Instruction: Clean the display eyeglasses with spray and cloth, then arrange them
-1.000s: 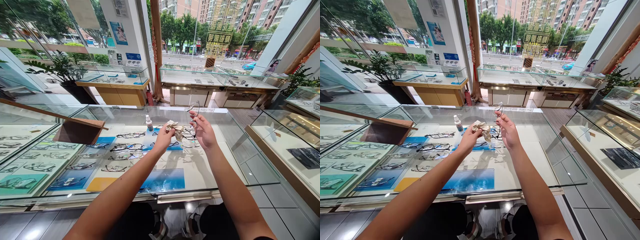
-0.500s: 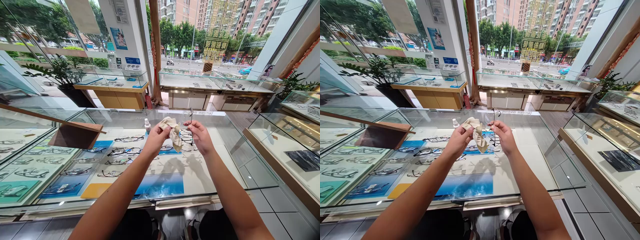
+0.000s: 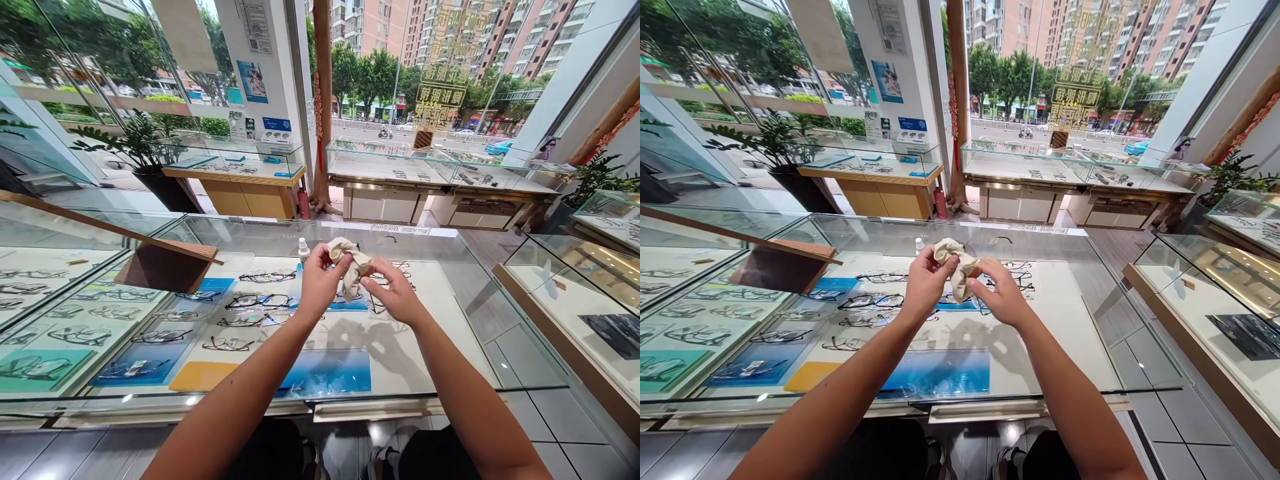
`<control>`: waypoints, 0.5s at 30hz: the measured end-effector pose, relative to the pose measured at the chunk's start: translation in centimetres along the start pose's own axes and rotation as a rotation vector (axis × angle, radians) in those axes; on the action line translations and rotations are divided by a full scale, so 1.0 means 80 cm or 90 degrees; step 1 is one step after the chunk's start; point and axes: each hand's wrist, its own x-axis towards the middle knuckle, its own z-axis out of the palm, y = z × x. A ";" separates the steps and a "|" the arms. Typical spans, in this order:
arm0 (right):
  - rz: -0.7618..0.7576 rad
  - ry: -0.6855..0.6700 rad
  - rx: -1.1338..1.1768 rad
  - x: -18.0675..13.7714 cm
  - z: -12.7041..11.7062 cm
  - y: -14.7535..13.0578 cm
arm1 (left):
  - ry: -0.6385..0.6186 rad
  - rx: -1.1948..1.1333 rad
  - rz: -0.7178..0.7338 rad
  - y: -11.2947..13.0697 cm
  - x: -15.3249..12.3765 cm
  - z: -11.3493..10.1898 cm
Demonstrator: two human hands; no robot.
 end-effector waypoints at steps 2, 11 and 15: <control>-0.001 -0.001 0.019 -0.001 0.000 0.000 | 0.049 0.016 0.022 -0.001 0.004 -0.003; 0.063 0.279 0.321 0.006 -0.040 0.017 | -0.399 0.021 -0.230 0.019 -0.021 0.005; 0.080 0.284 0.351 0.008 -0.041 0.016 | -0.632 0.069 -0.253 0.019 -0.047 0.019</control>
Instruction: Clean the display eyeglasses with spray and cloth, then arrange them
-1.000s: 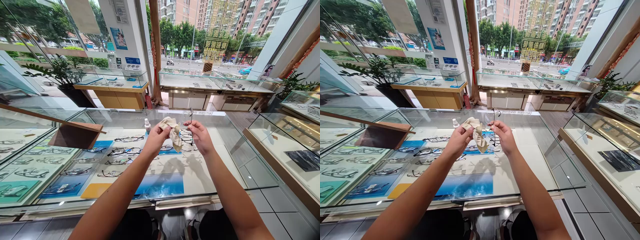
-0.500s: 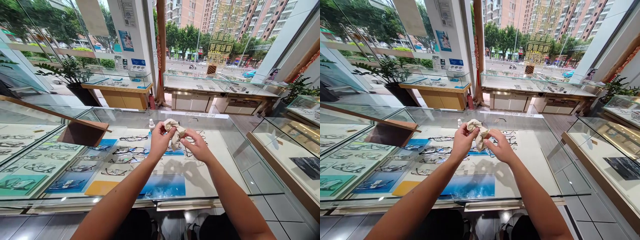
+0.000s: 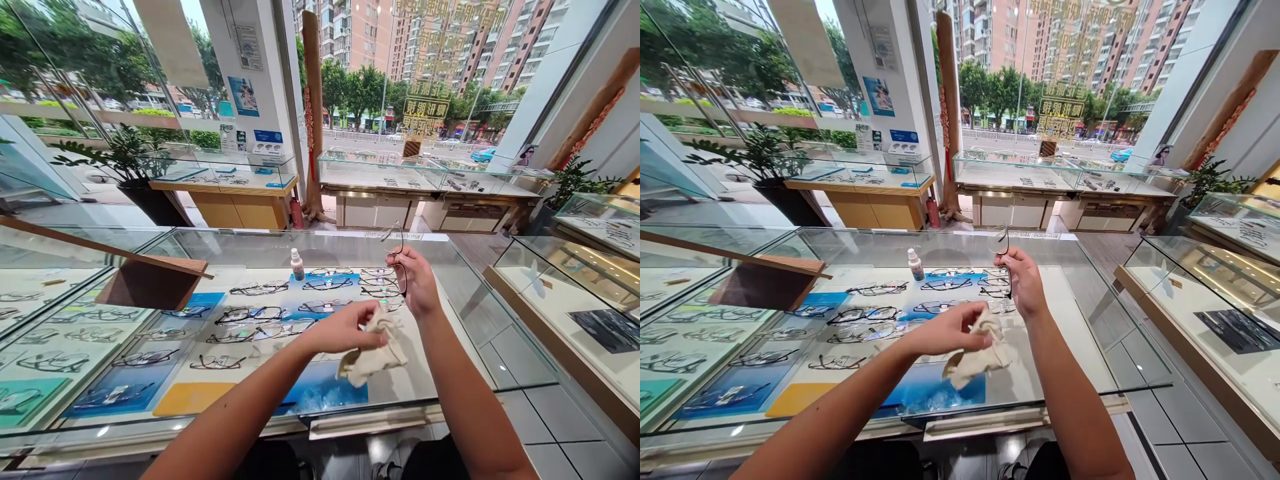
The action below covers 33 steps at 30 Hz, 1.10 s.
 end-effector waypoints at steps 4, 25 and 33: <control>0.022 -0.027 0.015 -0.002 0.004 0.002 | -0.043 0.124 -0.026 -0.013 0.007 0.019; -0.126 -0.118 -0.301 -0.015 0.010 0.003 | 0.742 0.568 0.490 0.005 -0.006 -0.033; -0.173 -0.173 -0.401 -0.019 0.016 0.002 | 0.721 0.667 0.519 0.000 -0.004 -0.034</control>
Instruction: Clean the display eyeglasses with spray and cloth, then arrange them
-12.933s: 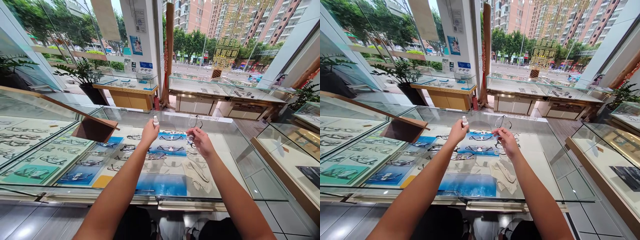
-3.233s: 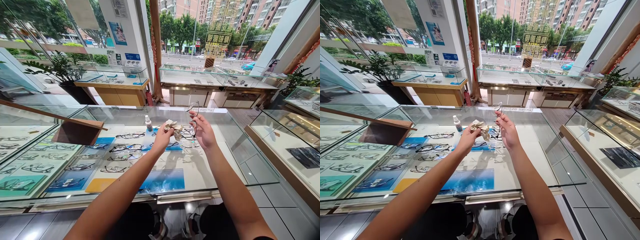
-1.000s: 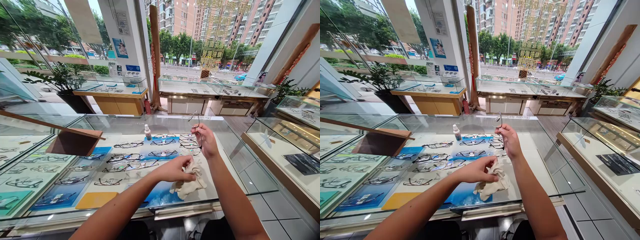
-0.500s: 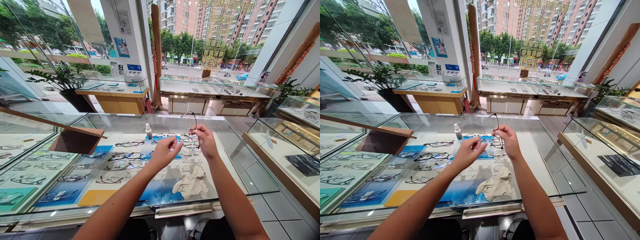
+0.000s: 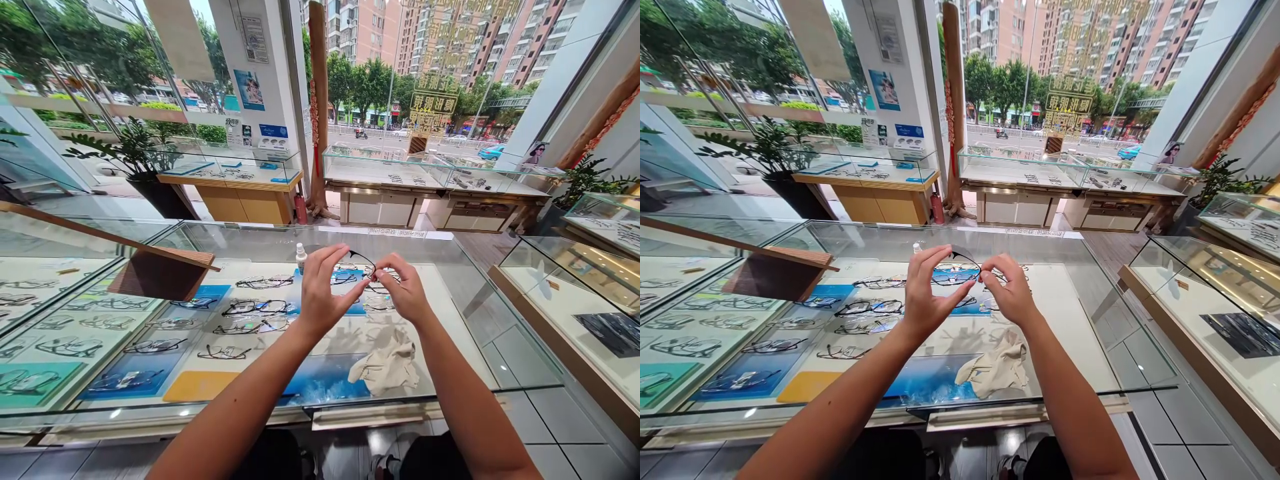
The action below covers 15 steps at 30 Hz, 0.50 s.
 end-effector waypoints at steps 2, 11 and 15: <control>-0.009 -0.006 -0.013 0.000 -0.001 0.000 | 0.008 0.008 0.000 -0.001 0.000 -0.001; -0.062 0.119 -0.075 -0.002 -0.001 -0.001 | 0.048 -0.023 -0.070 -0.004 0.003 -0.002; -0.079 0.268 -0.145 -0.004 0.006 0.004 | 0.110 -0.019 -0.178 -0.008 0.006 -0.005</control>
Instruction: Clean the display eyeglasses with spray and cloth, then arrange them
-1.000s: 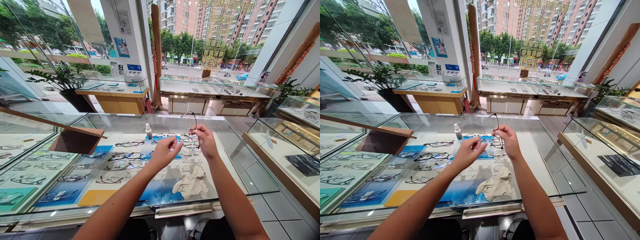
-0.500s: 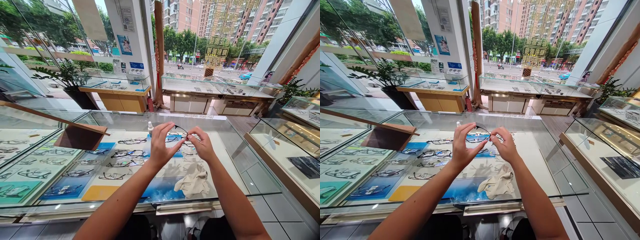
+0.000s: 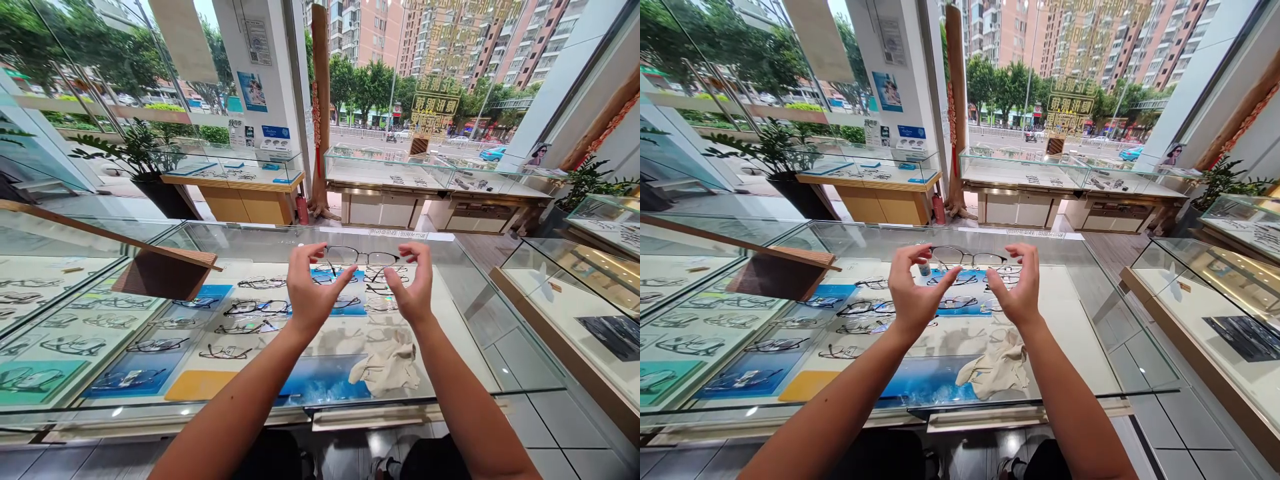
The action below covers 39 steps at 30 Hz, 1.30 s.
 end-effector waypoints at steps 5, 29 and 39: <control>-0.006 0.025 -0.071 -0.009 0.011 0.000 | 0.033 -0.014 -0.108 -0.003 0.002 0.001; 0.029 0.031 -0.082 -0.016 0.023 -0.001 | 0.053 0.014 -0.077 -0.003 -0.001 0.005; 0.228 0.035 0.095 -0.011 0.021 0.004 | 0.069 0.053 0.032 -0.012 0.002 0.001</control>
